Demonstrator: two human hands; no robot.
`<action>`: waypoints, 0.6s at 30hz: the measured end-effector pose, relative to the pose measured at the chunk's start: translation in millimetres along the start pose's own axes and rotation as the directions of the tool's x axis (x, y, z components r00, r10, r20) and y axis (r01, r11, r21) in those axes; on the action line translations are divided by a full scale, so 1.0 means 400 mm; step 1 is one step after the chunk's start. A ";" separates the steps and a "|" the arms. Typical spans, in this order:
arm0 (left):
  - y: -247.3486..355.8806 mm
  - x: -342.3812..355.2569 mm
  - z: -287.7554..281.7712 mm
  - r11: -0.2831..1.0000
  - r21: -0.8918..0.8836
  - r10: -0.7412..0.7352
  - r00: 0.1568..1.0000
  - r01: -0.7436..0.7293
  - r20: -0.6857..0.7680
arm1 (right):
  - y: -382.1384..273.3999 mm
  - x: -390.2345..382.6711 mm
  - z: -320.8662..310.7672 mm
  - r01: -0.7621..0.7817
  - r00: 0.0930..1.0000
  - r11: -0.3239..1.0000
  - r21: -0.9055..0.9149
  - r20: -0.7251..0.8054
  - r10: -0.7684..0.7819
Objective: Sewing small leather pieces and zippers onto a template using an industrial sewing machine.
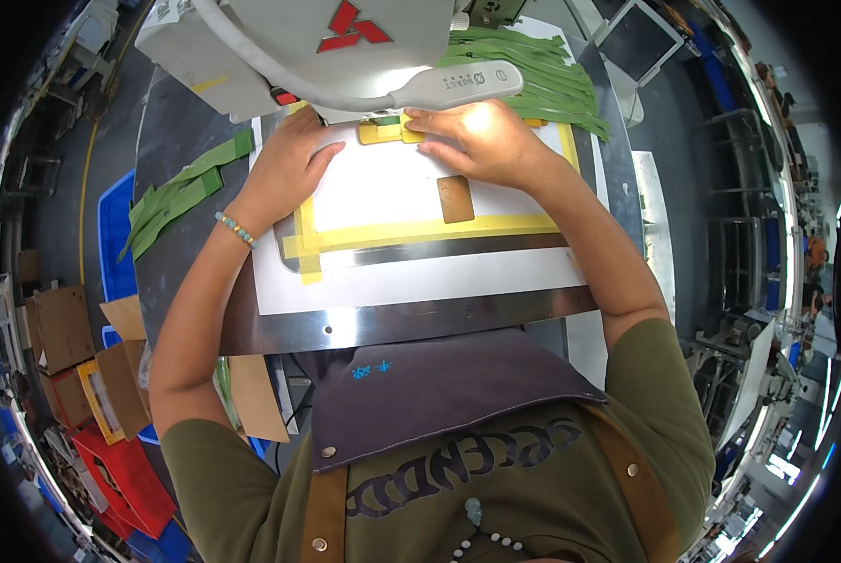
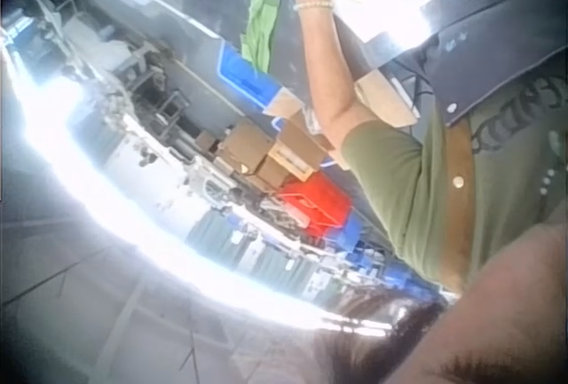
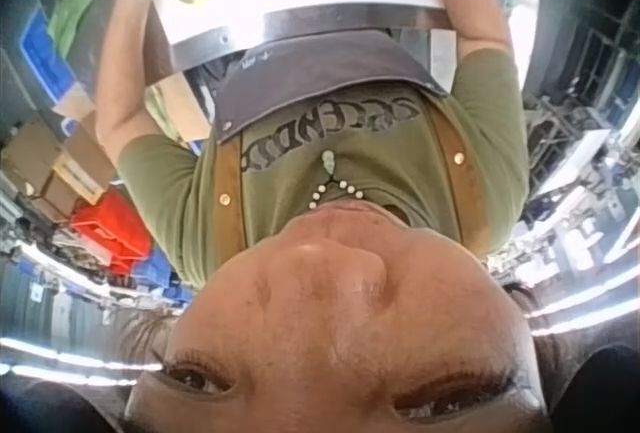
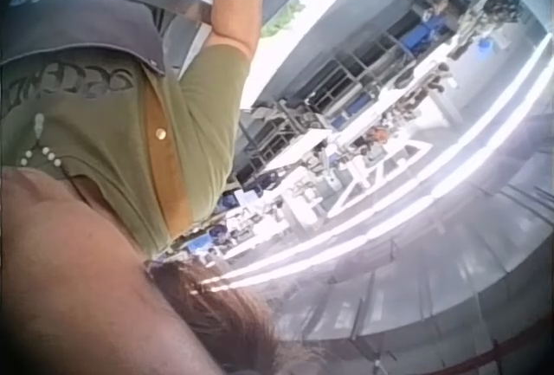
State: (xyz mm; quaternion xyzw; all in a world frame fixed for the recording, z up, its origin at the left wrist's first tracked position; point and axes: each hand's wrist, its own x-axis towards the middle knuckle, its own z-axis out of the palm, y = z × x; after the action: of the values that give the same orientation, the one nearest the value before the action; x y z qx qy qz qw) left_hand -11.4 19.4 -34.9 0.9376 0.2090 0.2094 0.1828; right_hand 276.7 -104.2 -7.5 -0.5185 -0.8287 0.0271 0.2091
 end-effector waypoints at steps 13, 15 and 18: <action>0.013 -0.004 0.013 0.998 0.070 0.008 0.997 -0.003 -0.071 | 0.041 0.036 0.018 -0.253 0.967 0.934 -0.253 -0.102 0.234; 0.020 -0.004 0.020 0.999 0.047 0.007 0.995 -0.002 -0.104 | 0.047 0.031 0.037 -0.209 0.975 0.934 -0.290 -0.137 0.175; 0.036 -0.007 0.024 1.000 0.000 -0.005 0.986 0.006 -0.165 | 0.022 0.022 0.020 -0.218 0.976 0.944 -0.248 -0.067 0.208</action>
State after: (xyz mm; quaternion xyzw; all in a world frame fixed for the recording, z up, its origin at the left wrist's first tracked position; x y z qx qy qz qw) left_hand -4.6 3.4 -37.8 0.9165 0.2261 0.2859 0.1650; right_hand 277.8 -91.1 -14.5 -0.6279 -0.7601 -0.0674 0.1533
